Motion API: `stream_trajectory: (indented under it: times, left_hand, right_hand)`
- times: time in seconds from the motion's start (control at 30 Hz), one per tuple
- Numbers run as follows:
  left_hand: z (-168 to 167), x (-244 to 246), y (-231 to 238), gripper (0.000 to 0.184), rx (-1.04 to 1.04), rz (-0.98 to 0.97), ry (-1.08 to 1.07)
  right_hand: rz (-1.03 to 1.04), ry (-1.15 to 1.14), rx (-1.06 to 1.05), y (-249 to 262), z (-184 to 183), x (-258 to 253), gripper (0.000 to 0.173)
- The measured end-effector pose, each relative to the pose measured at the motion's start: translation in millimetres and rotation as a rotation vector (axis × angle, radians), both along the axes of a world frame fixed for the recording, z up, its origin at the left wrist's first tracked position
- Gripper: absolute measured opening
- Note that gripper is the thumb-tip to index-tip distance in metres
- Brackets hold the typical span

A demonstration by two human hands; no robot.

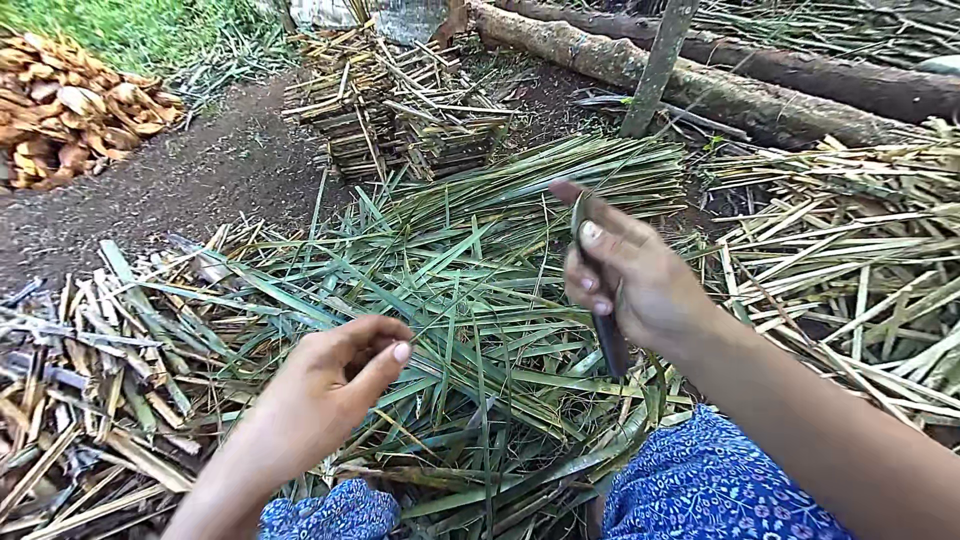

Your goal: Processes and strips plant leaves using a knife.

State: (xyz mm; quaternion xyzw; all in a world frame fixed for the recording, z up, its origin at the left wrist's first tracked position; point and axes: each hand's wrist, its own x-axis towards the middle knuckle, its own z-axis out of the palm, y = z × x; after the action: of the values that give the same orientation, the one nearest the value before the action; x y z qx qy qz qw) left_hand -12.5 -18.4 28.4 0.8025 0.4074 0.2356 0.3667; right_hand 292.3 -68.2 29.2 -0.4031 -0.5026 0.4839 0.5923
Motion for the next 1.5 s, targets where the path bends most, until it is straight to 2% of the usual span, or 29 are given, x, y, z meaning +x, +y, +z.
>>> stream_trajectory:
  times: [0.17,0.3,0.43,0.53,0.7,0.77,0.83,0.9,1.03,1.1,1.17,1.23,1.3,1.4,1.5]
  left_hand:
    - [-3,28,-12,0.017,0.154,-0.008,-0.131]
    - [-11,15,0,0.019,0.244,-0.01,-0.11]
    - [-22,-20,28,0.021,0.272,0.035,-0.028]
    - [-42,-68,60,0.028,0.26,0.133,0.062]
    - [-93,-167,101,0.04,0.156,0.509,0.268]
    - [-101,-180,97,0.041,0.131,0.677,0.262]
    - [-89,-156,87,0.04,0.156,0.727,0.226]
    - [-71,-114,77,0.038,0.185,0.678,0.161]
    - [-48,-28,53,0.027,0.208,0.451,-0.006]
    - [-45,5,35,0.02,0.187,0.322,-0.079]
    - [-43,29,18,0.016,0.165,0.196,-0.124]
    - [-44,45,8,0.015,0.183,0.101,-0.141]
    - [-45,51,5,0.017,0.205,0.041,-0.147]
    - [-46,43,13,0.016,0.207,0.0,-0.138]
    - [-49,19,31,0.017,0.258,0.044,-0.046]
  right_hand:
    - [0.195,-0.032,-0.067,-8,-11,-36,0.044]
    - [0.158,0.012,-0.045,-6,-10,-23,0.044]
    - [0.004,0.02,-0.01,-1,-7,10,0.044]
    - [-0.165,0.047,0.01,4,-4,42,0.042]
    - [-0.499,0.185,0.044,7,0,102,0.041]
    - [-0.626,0.303,0.045,7,-3,119,0.038]
    - [-0.654,0.366,0.001,10,-7,117,0.035]
    - [-0.533,0.257,-0.106,10,-15,95,0.036]
    - [0.014,-0.035,-0.299,8,-30,28,0.043]
    - [0.228,-0.076,-0.332,7,-31,-7,0.05]
    - [0.351,-0.037,-0.306,4,-31,-33,0.051]
    - [0.369,0.018,-0.258,1,-32,-47,0.043]
    - [0.295,0.041,-0.201,0,-32,-51,0.034]
    - [0.057,0.062,-0.121,3,-26,-36,0.034]
    - [-0.208,0.16,-0.086,12,-17,2,0.038]
